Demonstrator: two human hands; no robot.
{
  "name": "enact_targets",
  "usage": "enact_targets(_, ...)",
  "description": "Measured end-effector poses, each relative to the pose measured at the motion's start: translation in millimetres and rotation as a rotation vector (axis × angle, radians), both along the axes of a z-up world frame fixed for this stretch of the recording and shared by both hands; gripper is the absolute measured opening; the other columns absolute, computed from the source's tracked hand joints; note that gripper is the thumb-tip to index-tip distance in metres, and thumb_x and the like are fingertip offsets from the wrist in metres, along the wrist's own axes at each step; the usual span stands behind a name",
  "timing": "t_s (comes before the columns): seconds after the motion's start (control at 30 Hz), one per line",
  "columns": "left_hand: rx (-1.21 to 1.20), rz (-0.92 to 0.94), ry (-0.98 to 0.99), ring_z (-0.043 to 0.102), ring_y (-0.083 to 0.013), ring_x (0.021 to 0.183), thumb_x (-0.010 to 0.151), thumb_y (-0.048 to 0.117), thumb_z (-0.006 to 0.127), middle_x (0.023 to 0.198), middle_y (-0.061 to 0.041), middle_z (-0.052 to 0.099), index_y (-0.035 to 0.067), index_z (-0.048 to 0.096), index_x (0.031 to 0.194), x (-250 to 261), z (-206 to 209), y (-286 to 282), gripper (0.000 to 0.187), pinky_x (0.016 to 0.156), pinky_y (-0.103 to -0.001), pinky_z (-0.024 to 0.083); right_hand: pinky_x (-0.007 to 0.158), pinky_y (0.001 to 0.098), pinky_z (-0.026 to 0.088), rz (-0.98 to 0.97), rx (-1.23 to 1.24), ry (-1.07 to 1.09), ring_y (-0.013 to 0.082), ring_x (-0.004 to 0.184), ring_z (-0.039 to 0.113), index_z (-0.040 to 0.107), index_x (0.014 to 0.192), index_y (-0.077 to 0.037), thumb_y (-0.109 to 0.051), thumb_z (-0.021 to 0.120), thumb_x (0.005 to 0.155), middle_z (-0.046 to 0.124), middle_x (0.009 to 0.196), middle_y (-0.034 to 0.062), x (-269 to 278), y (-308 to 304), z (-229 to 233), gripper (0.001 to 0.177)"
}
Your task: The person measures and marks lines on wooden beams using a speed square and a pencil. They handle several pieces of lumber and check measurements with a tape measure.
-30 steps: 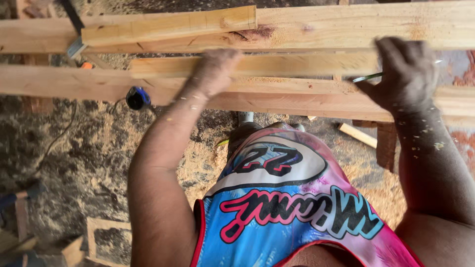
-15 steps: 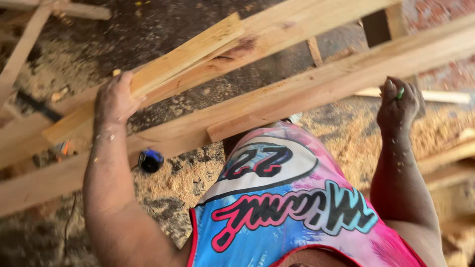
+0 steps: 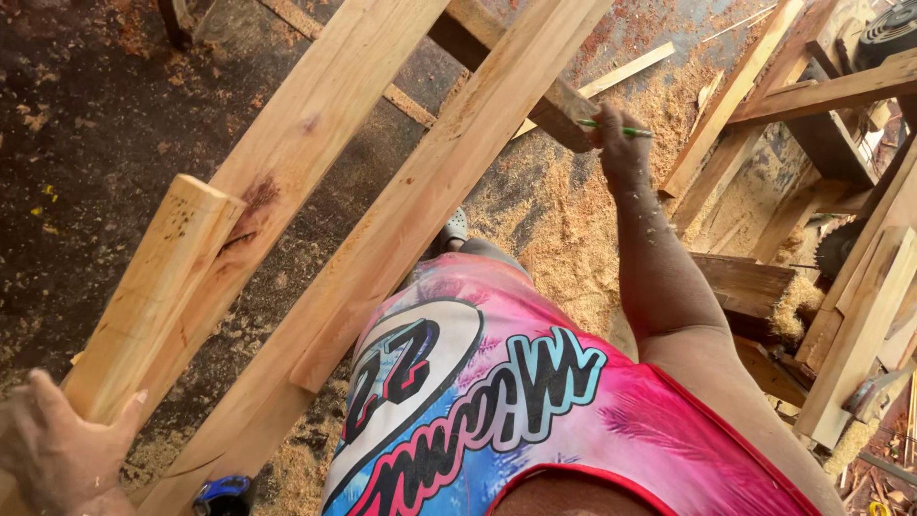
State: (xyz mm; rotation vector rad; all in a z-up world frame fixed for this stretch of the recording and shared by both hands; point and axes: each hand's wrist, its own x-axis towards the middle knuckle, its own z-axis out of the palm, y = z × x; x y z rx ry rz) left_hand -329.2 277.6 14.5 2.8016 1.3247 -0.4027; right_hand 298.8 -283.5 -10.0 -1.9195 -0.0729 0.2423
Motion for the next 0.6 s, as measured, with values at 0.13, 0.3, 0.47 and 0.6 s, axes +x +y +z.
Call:
enact_targets(0.13,0.289,-0.216,-0.304,0.029,-0.0384,0.158,0.091,0.04,0.089,0.168,-0.025,0.032,0.001,0.046,0.156,86.4,45.0,-78.7,0.088,0.128,-0.056,0.036,0.066,0.0283,0.065,0.036,-0.047,0.027,0.0151,0.078,0.073,0.072,0.102,-0.002,-0.024,0.07,0.1,0.074,0.09,0.0113,27.2,3.6,-6.6,0.022)
enact_targets(0.3,-0.463,-0.152,-0.655,0.056,-0.0317,0.127,0.084,0.016,0.085,0.131,-0.018,0.053,0.002,0.05,0.129,260.2,31.1,-215.6,0.059,0.114,-0.039,0.055,0.072,0.0299,0.065,0.207,-0.091,-0.084,0.0164,0.081,0.073,0.074,0.108,-0.003,-0.011,0.062,0.1,0.076,0.097,0.0139,74.5,8.3,-7.2,0.017)
enact_targets(0.47,-0.302,-0.343,-0.227,0.033,-0.0423,0.145,0.079,0.057,0.078,0.157,-0.026,0.035,-0.001,0.036,0.154,370.0,-24.9,-276.6,0.103,0.116,-0.056,0.027,0.07,0.0279,0.066,0.417,-0.051,-0.096,0.0145,0.083,0.074,0.074,0.107,-0.002,-0.01,0.062,0.104,0.076,0.101,0.0141,123.8,14.4,-6.0,0.015)
enact_targets(0.6,-0.31,-0.241,-0.178,0.034,-0.0407,0.148,0.084,0.061,0.075,0.159,-0.024,0.037,0.004,0.033,0.158,389.2,-35.8,-285.4,0.102,0.122,-0.053,0.029,0.068,0.0255,0.065,0.557,-0.114,-0.013,0.014,0.079,0.074,0.074,0.105,-0.003,-0.012,0.064,0.103,0.077,0.099,0.0144,132.6,38.4,5.4,0.014)
